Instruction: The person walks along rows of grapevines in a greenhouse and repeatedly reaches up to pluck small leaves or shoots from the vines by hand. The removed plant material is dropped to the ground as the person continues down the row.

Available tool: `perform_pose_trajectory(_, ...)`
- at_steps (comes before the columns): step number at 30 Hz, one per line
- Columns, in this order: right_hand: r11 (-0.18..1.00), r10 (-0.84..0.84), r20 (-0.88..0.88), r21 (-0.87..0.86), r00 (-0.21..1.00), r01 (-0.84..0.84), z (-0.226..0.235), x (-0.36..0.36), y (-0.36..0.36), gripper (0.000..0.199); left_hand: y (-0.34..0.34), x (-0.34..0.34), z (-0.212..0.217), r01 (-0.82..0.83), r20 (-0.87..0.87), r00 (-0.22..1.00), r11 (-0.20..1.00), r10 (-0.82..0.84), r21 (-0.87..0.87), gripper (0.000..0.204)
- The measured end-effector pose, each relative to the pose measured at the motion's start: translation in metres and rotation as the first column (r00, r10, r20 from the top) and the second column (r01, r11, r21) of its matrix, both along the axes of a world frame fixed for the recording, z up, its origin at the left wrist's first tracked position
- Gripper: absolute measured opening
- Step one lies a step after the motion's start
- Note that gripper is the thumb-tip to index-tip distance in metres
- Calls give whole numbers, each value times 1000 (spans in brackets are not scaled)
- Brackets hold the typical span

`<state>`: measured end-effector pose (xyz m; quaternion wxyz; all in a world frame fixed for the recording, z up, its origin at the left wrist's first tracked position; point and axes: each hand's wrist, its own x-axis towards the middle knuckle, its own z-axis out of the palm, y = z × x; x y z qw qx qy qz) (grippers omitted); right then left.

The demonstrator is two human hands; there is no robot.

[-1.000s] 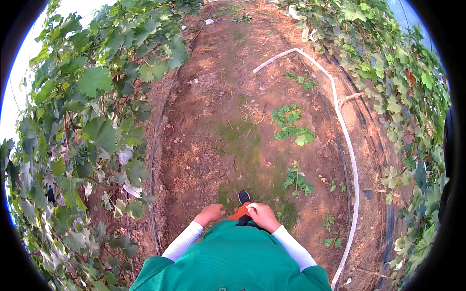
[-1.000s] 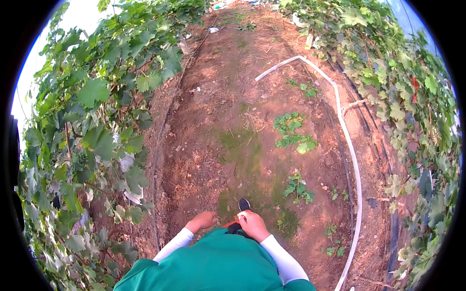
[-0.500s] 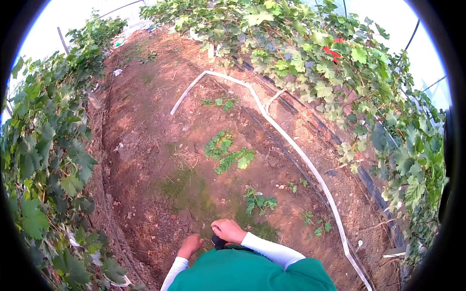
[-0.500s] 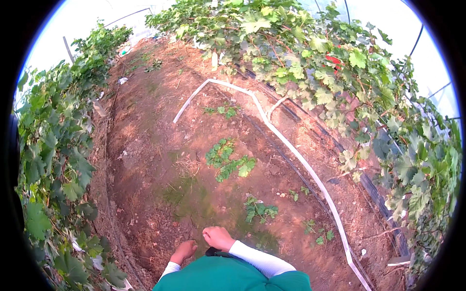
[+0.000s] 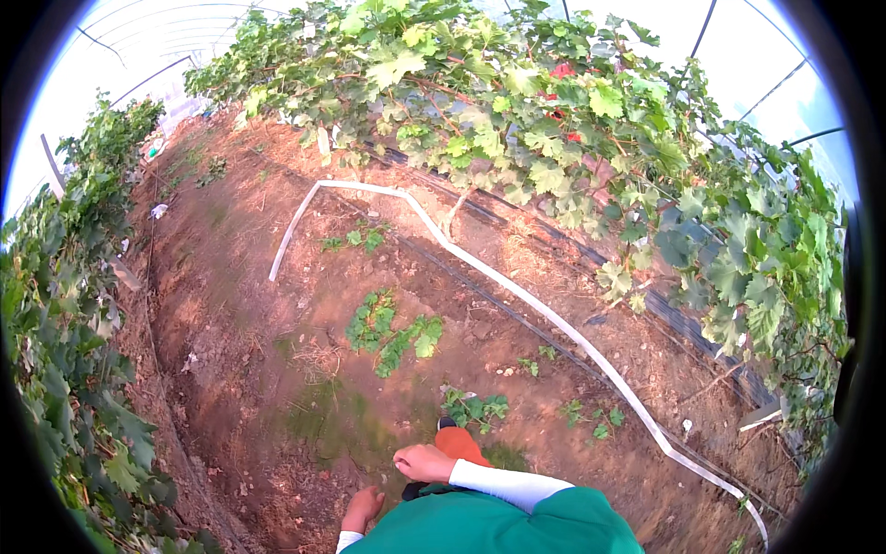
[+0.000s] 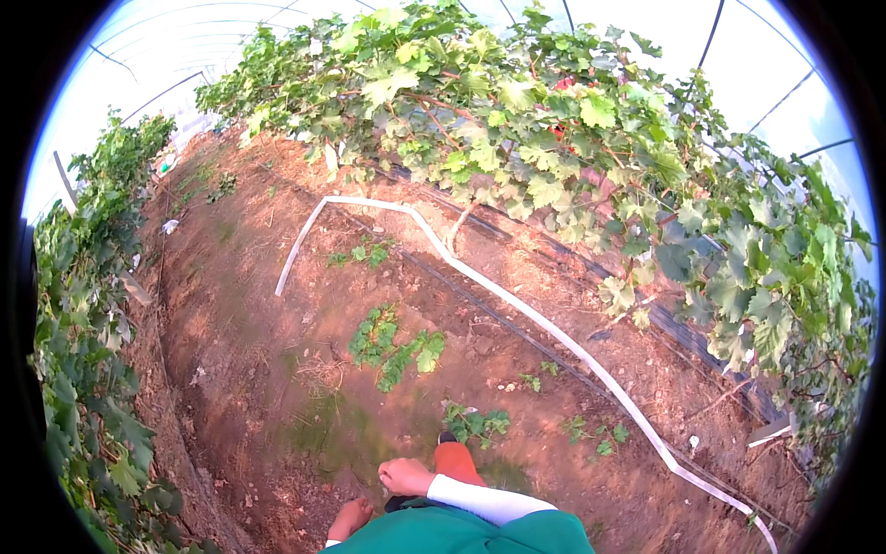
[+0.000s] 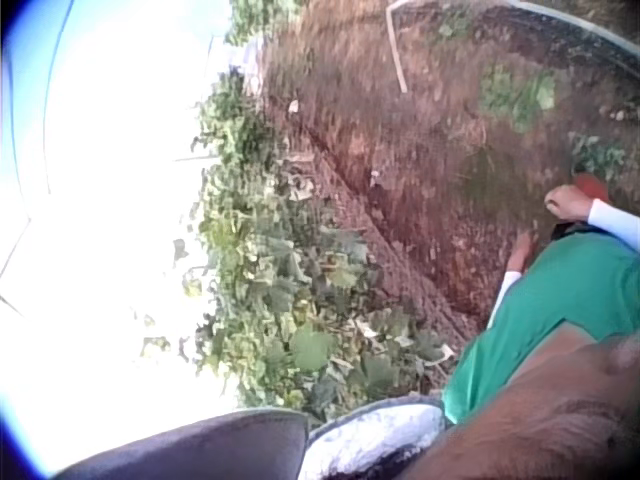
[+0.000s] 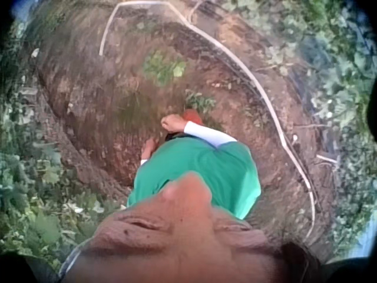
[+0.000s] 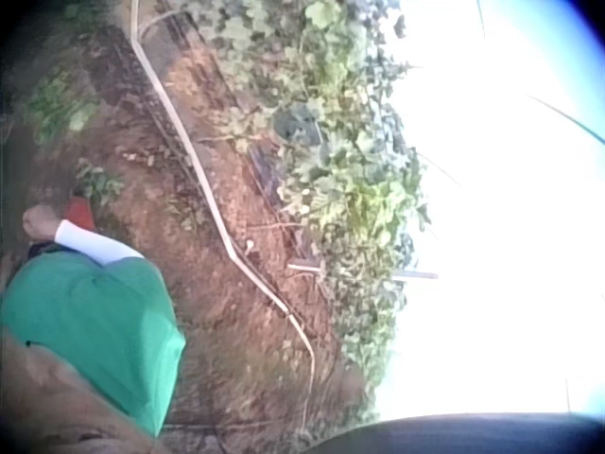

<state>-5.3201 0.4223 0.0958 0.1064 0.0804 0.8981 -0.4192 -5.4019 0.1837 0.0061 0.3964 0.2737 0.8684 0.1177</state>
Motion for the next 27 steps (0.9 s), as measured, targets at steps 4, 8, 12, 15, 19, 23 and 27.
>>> perform_pose_trajectory(4,998,55,33,-5,998,-55,0,-27,24,26,23,-20,6,-29,55,998,999,31,-36,47)
perform_pose_trajectory(8,993,117,27,-16,993,-116,4,-65,56,26,43,-43,-14,-80,71,994,995,84,-51,46)
perform_pose_trajectory(12,996,54,-64,-66,996,-58,12,-104,126,28,78,-77,-43,-31,87,995,991,42,-128,46)
perform_pose_trajectory(15,993,-105,-140,-63,985,97,50,-125,212,28,131,-108,-22,-32,4,999,999,32,1,46)
perform_pose_trajectory(19,876,-399,-512,32,761,481,154,-135,366,24,208,-143,21,43,-55,998,996,-39,82,46)
perform_pose_trajectory(23,594,-307,-873,134,378,793,312,-134,470,18,259,-169,17,141,-91,987,985,-132,97,46)
perform_pose_trajectory(27,161,158,-952,286,262,945,435,-129,534,18,286,-179,24,164,-60,986,979,-157,124,47)
